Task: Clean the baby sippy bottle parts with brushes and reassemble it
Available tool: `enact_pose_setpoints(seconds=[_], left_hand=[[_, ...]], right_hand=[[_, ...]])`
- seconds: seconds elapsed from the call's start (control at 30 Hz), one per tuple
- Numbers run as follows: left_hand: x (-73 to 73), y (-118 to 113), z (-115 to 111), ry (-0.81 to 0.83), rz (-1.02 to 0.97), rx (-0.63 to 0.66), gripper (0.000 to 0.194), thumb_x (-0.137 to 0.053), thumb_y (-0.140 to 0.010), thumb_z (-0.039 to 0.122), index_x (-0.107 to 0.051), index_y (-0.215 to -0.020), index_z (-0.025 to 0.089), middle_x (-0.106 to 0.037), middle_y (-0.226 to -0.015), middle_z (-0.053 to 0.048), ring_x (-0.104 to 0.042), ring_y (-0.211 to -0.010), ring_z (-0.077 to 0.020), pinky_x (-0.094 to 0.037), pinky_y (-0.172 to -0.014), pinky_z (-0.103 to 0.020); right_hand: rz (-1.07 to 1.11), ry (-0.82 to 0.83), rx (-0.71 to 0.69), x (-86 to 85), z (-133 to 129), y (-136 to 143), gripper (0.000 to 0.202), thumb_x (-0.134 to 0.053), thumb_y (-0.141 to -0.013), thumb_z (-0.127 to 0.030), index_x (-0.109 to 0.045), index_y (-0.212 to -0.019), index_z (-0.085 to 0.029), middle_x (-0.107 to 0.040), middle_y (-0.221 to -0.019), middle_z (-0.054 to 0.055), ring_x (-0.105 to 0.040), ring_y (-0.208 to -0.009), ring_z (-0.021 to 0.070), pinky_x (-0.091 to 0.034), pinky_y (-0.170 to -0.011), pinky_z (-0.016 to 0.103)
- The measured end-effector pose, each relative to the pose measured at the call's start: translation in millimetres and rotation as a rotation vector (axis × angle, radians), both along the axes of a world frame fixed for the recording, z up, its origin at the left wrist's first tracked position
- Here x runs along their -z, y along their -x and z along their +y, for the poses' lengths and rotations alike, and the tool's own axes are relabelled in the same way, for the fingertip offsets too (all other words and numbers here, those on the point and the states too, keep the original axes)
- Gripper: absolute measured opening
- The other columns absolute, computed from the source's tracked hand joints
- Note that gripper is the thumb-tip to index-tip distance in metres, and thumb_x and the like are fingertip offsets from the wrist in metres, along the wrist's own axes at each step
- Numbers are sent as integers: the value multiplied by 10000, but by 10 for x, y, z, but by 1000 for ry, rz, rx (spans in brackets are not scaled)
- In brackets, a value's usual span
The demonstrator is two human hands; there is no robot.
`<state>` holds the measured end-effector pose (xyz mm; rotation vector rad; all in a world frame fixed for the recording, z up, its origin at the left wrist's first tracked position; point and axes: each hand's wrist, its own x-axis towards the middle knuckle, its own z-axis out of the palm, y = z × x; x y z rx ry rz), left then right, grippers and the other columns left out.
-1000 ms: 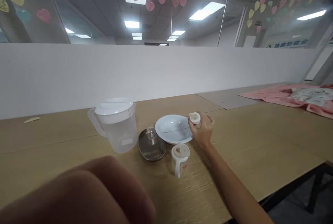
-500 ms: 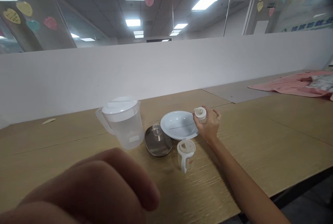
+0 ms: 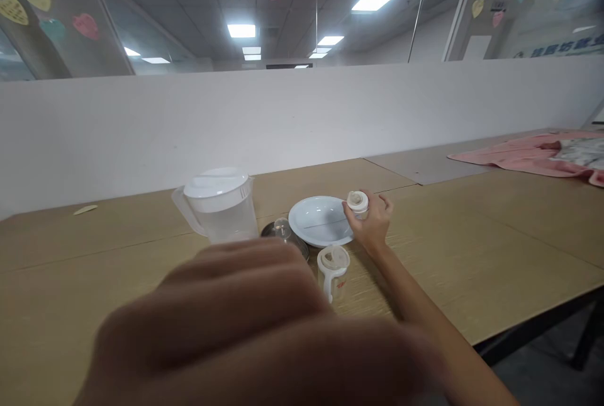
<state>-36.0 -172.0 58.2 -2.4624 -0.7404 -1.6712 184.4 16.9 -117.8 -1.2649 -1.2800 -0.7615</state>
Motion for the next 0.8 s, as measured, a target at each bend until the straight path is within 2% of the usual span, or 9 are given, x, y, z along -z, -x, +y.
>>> enact_pose_setpoints(seconds=[0.07, 0.13, 0.2, 0.27, 0.33, 0.4, 0.47, 0.57, 0.8], left_hand=[[-1, -59, 167, -56, -335, 151, 157, -602, -769, 270, -674, -691, 387, -440, -373, 57, -404, -338, -132, -385, -341, -296], [165, -111, 401, -109, -203, 221, 215, -521, -857, 260, -694, -734, 296, -508, -462, 45, -459, -397, -100, -394, -398, -255], [473, -166, 627, -91, -184, 224, 256, -456, -896, 207, -688, -792, 234, -556, -549, 28, -524, -509, -96, -444, -517, -240], [871, -209, 778, 42, -87, 179, 212, -453, -892, 216, -664, -914, 207, -635, -806, -29, -593, -764, -137, -484, -727, -283], [1280, -231, 840, 193, -78, 107, 252, -469, -877, 260, -580, -1093, 194, -595, -1052, -88, -555, -993, -197, -450, -883, -351], [1620, -236, 853, 323, -141, 62, 409, -508, -847, 296, -446, -1237, 188, -502, -1196, -128, -491, -1112, -238, -453, -894, -367], [1841, -243, 865, 416, -155, 70, 542, -581, -794, 316, -378, -1280, 190, -441, -1259, -138, -466, -1147, -262, -451, -904, -382], [1975, -272, 927, 515, -234, 121, 618, -659, -735, 314, -379, -1273, 193, -460, -1238, -136, -509, -1088, -266, -453, -902, -400], [2001, -299, 1026, 745, -382, 343, 474, -608, -806, 318, -418, -1227, 211, -562, -1175, -113, -566, -1058, -241, -452, -911, -392]], right_hand=[[-2, 5, -47, -40, -39, 5, 353, -530, -793, -480, -569, -873, -138, -637, -771, 82, -551, -769, 190, -354, -903, 390], [20, 9, -125, -87, -125, 17, 343, -500, -789, -509, -543, -761, -169, -588, -678, 50, -523, -717, 189, -389, -812, 372], [78, 11, -218, -123, -258, 47, 332, -460, -804, -500, -525, -740, -181, -567, -678, 42, -508, -690, 187, -403, -719, 347], [142, -1, -293, -124, -409, 105, 315, -439, -813, -474, -540, -816, -176, -588, -760, 57, -521, -712, 194, -410, -691, 343], [192, -33, -338, -84, -538, 192, 346, -454, -800, -459, -539, -962, -165, -601, -863, 77, -544, -766, 210, -424, -731, 367], [262, -67, -400, -19, -614, 294, 460, -483, -786, -434, -470, -1142, -144, -586, -944, 100, -560, -810, 219, -441, -752, 372], [303, -94, -488, 40, -643, 388, 549, -486, -791, -399, -370, -1258, -135, -565, -983, 110, -569, -842, 219, -457, -749, 362], [185, -139, -610, 73, -661, 478, 490, -488, -787, -367, -406, -1225, -165, -567, -960, 94, -553, -850, 228, -454, -752, 384], [-12, -54, -667, 98, -716, 537, 319, -491, -774, -369, -518, -1035, -187, -586, -849, 74, -502, -780, 233, -406, -701, 401]])
